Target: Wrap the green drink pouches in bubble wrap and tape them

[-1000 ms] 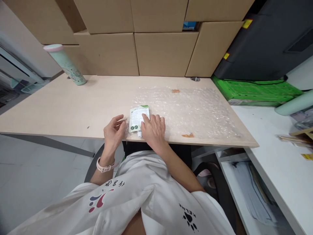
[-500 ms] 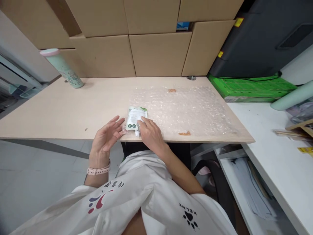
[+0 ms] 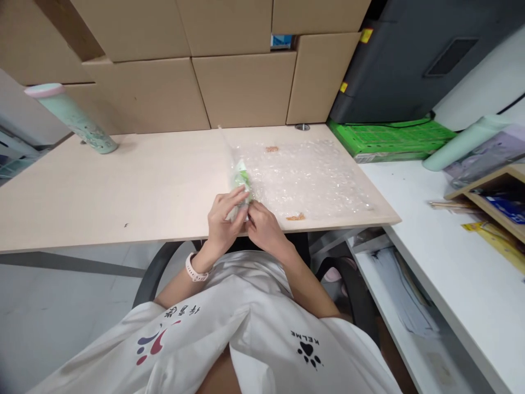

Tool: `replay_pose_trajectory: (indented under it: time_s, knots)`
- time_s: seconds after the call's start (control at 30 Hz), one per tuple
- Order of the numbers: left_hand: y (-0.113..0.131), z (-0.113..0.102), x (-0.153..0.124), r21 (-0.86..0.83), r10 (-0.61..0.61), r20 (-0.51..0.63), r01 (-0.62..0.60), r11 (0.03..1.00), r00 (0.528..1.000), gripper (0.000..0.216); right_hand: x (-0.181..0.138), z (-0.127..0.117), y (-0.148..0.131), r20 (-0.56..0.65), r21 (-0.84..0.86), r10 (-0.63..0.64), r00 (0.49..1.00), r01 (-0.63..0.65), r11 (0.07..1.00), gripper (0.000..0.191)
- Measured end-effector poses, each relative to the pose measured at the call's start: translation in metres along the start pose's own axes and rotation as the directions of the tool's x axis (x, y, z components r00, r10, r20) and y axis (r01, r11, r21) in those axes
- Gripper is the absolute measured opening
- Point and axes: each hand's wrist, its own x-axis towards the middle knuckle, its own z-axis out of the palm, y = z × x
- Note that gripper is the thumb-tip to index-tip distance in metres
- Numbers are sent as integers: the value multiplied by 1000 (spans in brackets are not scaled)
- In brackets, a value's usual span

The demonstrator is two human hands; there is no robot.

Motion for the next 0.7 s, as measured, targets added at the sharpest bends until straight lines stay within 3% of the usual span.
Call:
replay_pose_trajectory:
  time_s: [0.13,0.27,0.4,0.5,0.6,0.7]
  knots:
    - [-2,22,6,55,0,181,-10,998,984,28,-18,-17,5,42,-210,1,999,8,978,19]
    - [-5,30,3,101,-23,250,-2,995,968,29,-34,-39,3,68,-157,-14,998,25,987,19]
    - [-7,30,2,84,14,289,-40,996,957,25,-38,-56,5,-141,-93,126,982,-140,986,23]
    - [-5,30,5,123,25,341,-71,990,940,28,-30,-57,9,-265,-106,103,959,-136,985,27]
    - [-1,30,9,165,10,392,-82,983,920,30,-19,-48,15,-206,-78,31,978,-48,996,34]
    - [4,22,9,102,-1,456,-51,993,890,28,-11,-37,21,-132,-58,76,988,-85,995,36]
